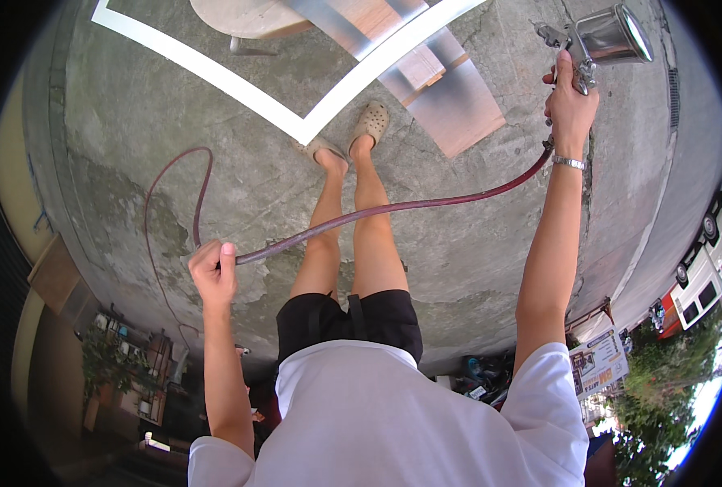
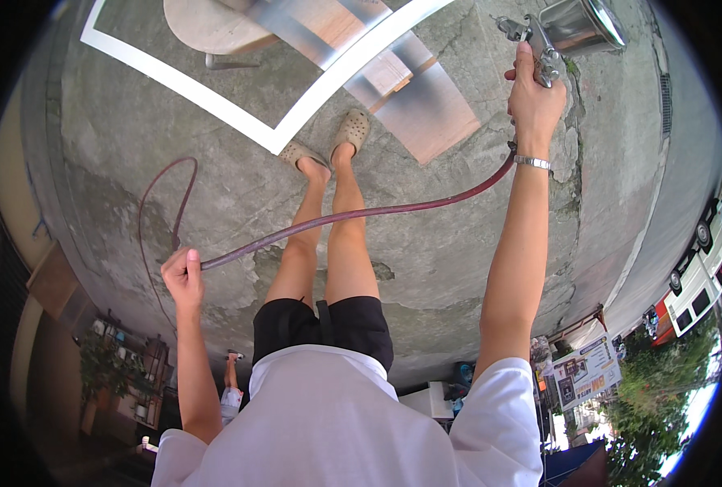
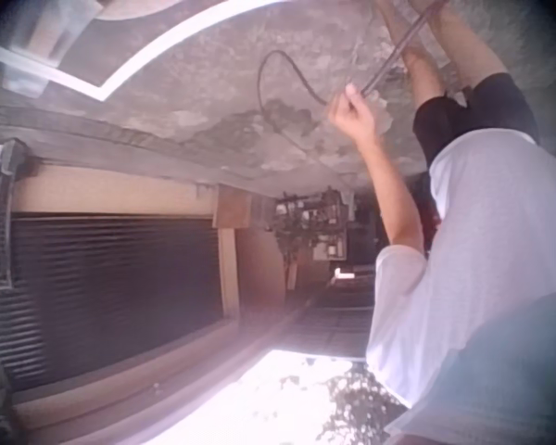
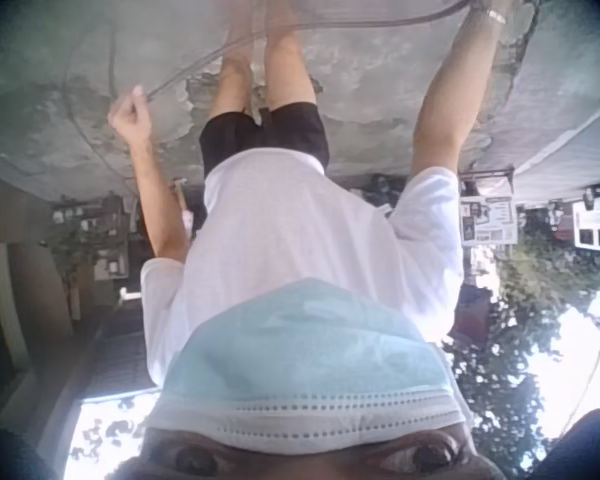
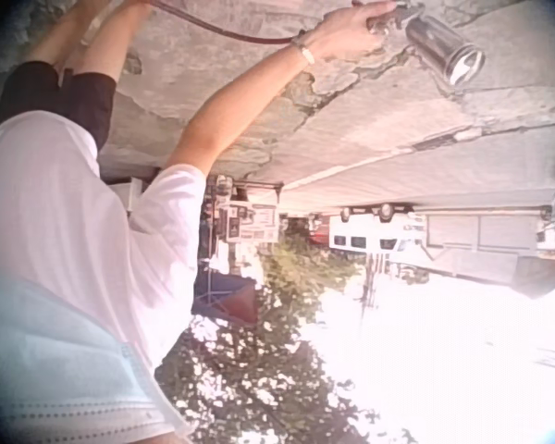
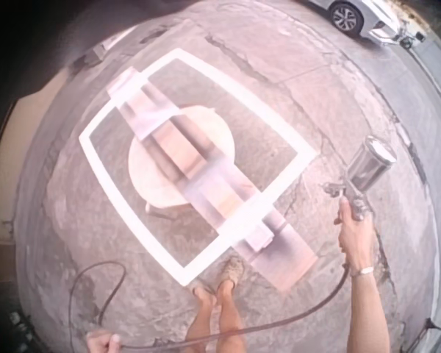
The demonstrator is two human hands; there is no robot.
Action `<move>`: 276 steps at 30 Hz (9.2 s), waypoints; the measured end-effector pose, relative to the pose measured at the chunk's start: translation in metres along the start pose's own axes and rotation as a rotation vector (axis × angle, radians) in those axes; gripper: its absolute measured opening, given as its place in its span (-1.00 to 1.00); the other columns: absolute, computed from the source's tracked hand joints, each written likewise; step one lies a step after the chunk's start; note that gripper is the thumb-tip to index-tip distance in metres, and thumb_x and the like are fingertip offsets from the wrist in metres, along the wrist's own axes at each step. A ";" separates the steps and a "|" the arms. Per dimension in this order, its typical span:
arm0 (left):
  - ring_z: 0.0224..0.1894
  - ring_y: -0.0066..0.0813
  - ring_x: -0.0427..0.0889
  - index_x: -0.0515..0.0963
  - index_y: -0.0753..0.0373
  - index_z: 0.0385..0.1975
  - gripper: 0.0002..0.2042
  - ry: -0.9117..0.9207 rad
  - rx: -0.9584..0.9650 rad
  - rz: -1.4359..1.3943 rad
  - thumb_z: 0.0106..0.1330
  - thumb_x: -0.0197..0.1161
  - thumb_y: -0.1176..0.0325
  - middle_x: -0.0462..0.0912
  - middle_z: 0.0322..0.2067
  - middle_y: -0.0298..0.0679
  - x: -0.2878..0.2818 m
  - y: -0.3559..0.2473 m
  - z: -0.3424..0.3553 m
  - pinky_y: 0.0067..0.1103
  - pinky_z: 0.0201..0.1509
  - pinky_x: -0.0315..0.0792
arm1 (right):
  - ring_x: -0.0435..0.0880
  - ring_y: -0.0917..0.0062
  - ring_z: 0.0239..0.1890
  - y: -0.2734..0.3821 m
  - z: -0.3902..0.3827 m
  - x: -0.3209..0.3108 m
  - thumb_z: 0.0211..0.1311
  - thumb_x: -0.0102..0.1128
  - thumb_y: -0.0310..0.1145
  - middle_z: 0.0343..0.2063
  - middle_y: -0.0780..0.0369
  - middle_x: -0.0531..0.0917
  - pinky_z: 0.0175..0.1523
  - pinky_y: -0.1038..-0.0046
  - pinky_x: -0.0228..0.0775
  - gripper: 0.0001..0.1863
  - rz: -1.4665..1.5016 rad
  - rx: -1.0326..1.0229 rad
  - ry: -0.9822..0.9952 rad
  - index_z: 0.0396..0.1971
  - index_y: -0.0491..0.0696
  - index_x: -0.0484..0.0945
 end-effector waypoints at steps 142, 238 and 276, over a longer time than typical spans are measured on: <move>-0.64 -0.40 0.09 0.20 0.34 -0.67 -0.56 -0.036 0.033 0.031 0.45 0.20 0.39 0.14 -0.71 -0.23 -0.004 -0.033 0.054 -0.40 -0.51 -0.03 | 0.67 0.57 -0.56 0.010 0.050 -0.016 0.38 0.32 0.01 -0.60 0.23 0.74 -0.34 0.49 0.46 -0.50 0.037 -0.009 -0.178 -0.39 -0.22 0.75; -0.66 -0.32 0.30 0.32 0.34 -0.71 -0.38 0.084 -0.224 0.008 0.04 0.61 -0.02 0.29 -0.72 -0.19 0.035 0.037 -0.074 -0.40 -0.55 0.15 | 0.47 0.62 -0.82 0.026 -0.005 -0.059 0.52 0.13 -0.12 -0.38 0.16 0.79 -0.71 0.52 0.16 -0.59 0.343 -0.132 -0.110 -0.21 -0.23 0.63; 0.29 0.10 0.48 0.71 0.25 -0.15 -0.51 -0.226 -0.783 -0.143 0.55 0.03 -0.09 0.59 0.12 0.06 0.332 0.006 -0.453 -0.20 0.33 0.39 | 0.27 0.68 -0.80 0.050 -0.185 -0.600 0.47 0.16 0.15 -0.40 0.22 0.74 -0.71 0.48 0.03 -0.41 0.048 -0.617 -0.248 -0.07 -0.18 0.69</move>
Point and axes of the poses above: each hand's wrist, its own z-axis towards the middle knuckle, its own x-axis out of the palm, y = z × x, the point moved 10 cm from there along z, towards the middle knuckle
